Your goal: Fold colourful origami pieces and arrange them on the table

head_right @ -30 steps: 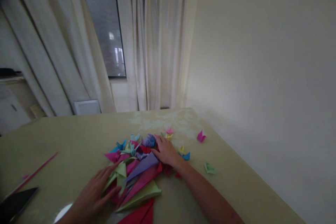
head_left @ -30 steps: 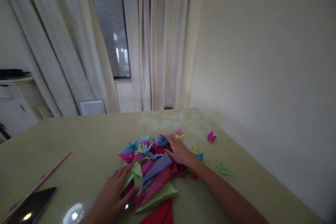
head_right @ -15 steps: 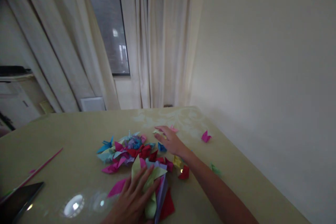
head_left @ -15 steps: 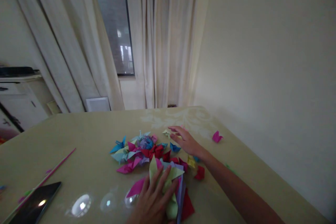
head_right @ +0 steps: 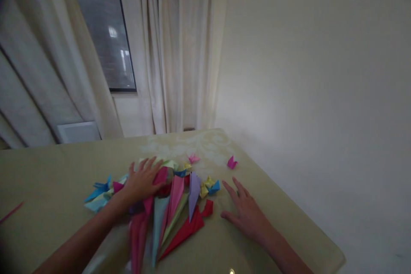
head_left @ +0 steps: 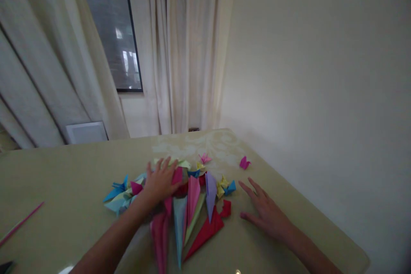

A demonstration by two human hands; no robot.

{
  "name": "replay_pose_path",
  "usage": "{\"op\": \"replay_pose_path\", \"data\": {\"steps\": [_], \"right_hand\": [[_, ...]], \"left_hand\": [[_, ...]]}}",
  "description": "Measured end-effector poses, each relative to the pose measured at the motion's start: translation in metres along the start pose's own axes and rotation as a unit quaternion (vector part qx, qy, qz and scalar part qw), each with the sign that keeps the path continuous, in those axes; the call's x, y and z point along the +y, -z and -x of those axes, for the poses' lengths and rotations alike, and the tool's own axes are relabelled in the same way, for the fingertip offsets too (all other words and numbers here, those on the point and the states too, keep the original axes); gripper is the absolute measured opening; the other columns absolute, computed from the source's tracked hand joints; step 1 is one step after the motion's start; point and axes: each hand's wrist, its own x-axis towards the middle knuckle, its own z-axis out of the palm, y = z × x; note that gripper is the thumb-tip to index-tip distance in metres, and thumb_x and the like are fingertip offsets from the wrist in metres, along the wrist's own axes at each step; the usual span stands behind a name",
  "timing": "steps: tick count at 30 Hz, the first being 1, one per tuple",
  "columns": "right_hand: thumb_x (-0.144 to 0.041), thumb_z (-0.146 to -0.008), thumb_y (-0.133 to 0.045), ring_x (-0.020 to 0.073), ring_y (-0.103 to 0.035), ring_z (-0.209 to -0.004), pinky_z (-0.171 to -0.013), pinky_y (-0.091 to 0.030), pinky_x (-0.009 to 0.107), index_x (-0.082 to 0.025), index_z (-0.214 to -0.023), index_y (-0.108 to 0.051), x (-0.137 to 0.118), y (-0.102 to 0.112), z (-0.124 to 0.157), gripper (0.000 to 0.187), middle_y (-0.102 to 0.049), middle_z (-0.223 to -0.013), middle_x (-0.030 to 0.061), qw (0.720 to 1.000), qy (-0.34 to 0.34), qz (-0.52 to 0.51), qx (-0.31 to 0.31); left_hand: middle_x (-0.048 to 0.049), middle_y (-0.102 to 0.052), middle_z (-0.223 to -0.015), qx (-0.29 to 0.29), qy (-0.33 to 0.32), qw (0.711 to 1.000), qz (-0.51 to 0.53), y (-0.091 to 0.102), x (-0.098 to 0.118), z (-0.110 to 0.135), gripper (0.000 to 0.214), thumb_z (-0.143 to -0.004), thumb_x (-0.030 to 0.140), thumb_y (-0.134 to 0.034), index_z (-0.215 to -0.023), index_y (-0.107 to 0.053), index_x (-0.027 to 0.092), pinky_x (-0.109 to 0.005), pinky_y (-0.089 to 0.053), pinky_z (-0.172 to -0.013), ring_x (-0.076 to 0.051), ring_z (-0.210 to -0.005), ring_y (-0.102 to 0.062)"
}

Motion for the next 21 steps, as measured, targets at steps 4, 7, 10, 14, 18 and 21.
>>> {"op": "replay_pose_path", "data": {"steps": [4,7,10,14,18,21], "right_hand": [[-0.063,-0.098,-0.064,0.0377,-0.040,-0.156,-0.124,-0.036,0.057,-0.034,-0.167,-0.036,-0.029,-0.013,-0.020,0.081,-0.028,-0.176,0.0161,0.997,0.067,-0.029,-0.003],[-0.067,-0.098,-0.061,0.0386,-0.037,-0.157,-0.124,-0.034,0.058,-0.033,-0.167,-0.038,-0.064,-0.023,-0.052,0.080,-0.031,-0.174,0.0170,0.989,0.136,-0.052,-0.012],[-0.062,-0.096,-0.068,0.0414,-0.039,-0.155,-0.123,-0.034,0.061,-0.032,-0.165,-0.042,-0.101,-0.032,-0.092,0.079,-0.036,-0.172,0.0179,0.980,0.183,-0.080,-0.020],[-0.044,-0.097,-0.073,0.0425,-0.044,-0.150,-0.122,-0.035,0.063,-0.025,-0.160,-0.049,-0.144,-0.047,-0.149,0.069,-0.044,-0.166,0.0205,0.967,0.227,-0.113,-0.019],[-0.036,-0.100,-0.073,0.0360,-0.056,-0.139,-0.115,-0.045,0.062,-0.021,-0.148,-0.058,-0.183,-0.056,-0.184,0.052,-0.056,-0.154,0.0156,0.939,0.294,-0.178,-0.023],[-0.037,-0.103,-0.069,0.0316,-0.064,-0.127,-0.105,-0.055,0.056,-0.019,-0.140,-0.062,-0.199,-0.052,-0.189,0.041,-0.061,-0.146,0.0115,0.913,0.325,-0.246,-0.021]], "left_hand": [[-0.0273,-0.041,-0.167,-0.066,0.081,0.994,0.003,-0.005,-0.058,0.017,0.088,-0.093,0.066,-0.056,-0.164,-0.041,0.016,-0.080,-0.036,-0.111,-0.055,-0.149,-0.041],[-0.0255,-0.045,-0.166,-0.082,0.070,0.993,0.041,-0.007,-0.084,0.048,0.094,-0.095,0.071,-0.051,-0.165,-0.037,0.010,-0.060,-0.040,-0.119,-0.045,-0.148,-0.049],[-0.0208,-0.045,-0.168,-0.050,0.041,0.987,0.148,-0.009,-0.092,0.091,0.090,-0.098,0.071,-0.048,-0.167,-0.034,0.015,-0.056,-0.038,-0.124,-0.039,-0.151,-0.048],[-0.0144,-0.032,-0.175,-0.002,-0.024,0.978,0.208,-0.023,-0.076,0.151,0.087,-0.100,0.066,-0.055,-0.171,-0.021,0.029,-0.056,-0.042,-0.124,-0.036,-0.157,-0.040],[-0.0145,-0.012,-0.180,0.060,-0.115,0.978,0.166,-0.044,-0.037,0.180,0.118,-0.081,0.065,-0.078,-0.172,-0.010,0.033,-0.057,-0.050,-0.117,-0.044,-0.158,-0.035],[-0.0121,-0.014,-0.180,0.061,-0.144,0.984,0.089,-0.045,-0.005,0.175,0.126,-0.072,0.053,-0.089,-0.172,-0.013,0.037,-0.062,-0.046,-0.120,-0.047,-0.159,-0.029]]}}
